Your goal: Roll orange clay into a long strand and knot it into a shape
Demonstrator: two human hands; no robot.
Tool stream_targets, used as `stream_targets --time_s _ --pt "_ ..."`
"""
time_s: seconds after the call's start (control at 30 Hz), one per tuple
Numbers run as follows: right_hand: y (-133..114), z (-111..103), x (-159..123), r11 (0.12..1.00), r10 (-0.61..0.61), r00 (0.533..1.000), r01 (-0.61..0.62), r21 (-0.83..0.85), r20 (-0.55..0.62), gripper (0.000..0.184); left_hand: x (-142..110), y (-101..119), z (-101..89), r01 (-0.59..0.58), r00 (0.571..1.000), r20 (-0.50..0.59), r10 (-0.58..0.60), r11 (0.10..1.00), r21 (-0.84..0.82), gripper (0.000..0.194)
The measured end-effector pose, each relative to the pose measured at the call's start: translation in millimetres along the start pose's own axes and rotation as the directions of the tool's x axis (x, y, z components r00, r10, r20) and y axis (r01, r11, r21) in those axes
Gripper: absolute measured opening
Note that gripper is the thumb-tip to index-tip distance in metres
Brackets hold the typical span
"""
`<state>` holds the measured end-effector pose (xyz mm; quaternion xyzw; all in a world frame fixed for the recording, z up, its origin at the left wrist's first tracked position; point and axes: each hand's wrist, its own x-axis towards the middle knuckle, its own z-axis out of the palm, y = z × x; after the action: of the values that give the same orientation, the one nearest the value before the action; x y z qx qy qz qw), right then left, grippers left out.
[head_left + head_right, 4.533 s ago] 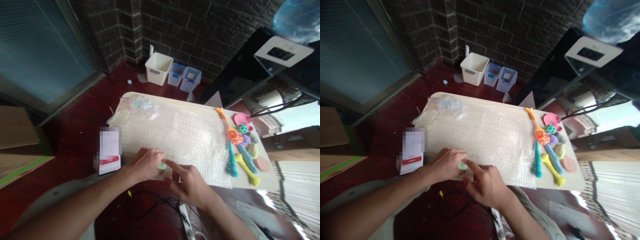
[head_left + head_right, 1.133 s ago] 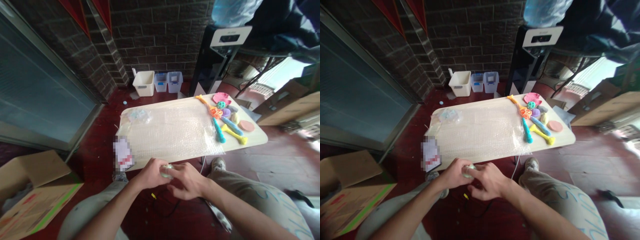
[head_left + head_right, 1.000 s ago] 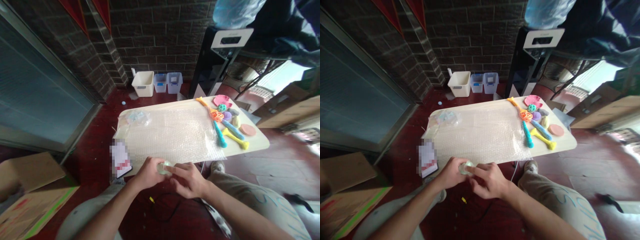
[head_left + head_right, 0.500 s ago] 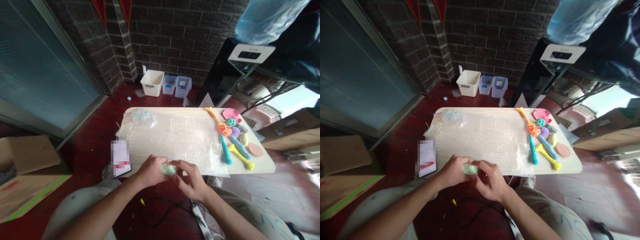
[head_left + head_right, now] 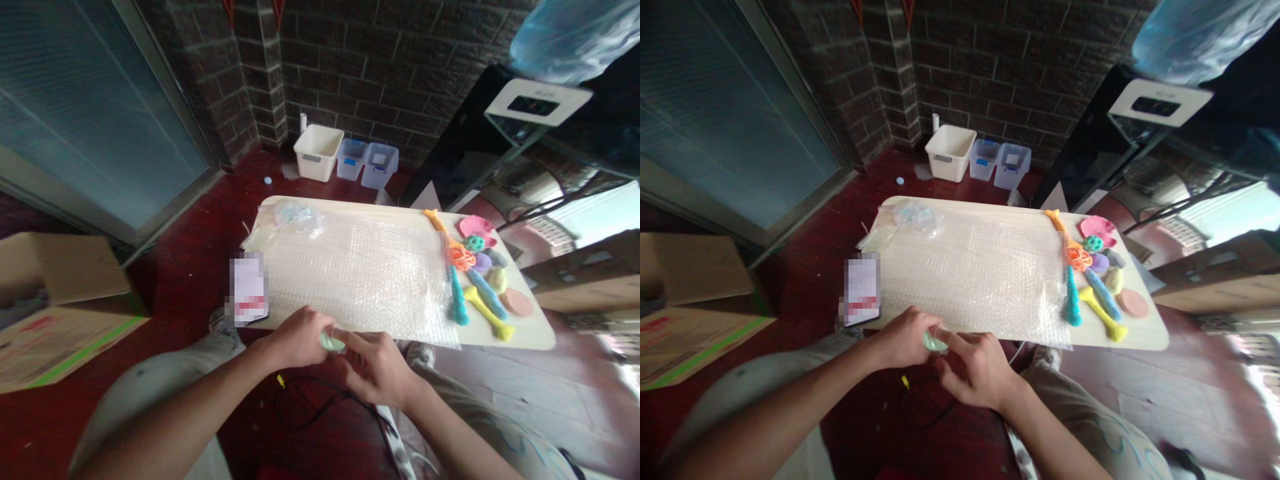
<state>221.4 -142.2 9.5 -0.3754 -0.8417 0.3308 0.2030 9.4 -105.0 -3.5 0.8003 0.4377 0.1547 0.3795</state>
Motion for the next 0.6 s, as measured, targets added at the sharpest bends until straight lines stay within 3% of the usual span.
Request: stream_targets --time_s 0.33,0.47,0.6 --pt "1.5 1.3 8.0 0.992 0.113 0.988 -0.107 0.064 -0.108 0.036 11.5 -6.6 9.1 -0.016 0.997 -0.075 0.018 0.999 0.036 0.017" --pt "6.3 -4.6 8.1 0.989 0.085 0.996 -0.083 0.126 -0.010 0.043 13.7 -3.0 9.1 -0.018 0.996 -0.084 0.019 1.000 0.016 0.021" --pt "7.1 -9.5 9.6 0.980 0.072 0.989 -0.093 0.174 0.126 0.037 13.7 -0.9 11.2 -0.061 0.996 -0.059 0.062 0.998 0.021 0.021"
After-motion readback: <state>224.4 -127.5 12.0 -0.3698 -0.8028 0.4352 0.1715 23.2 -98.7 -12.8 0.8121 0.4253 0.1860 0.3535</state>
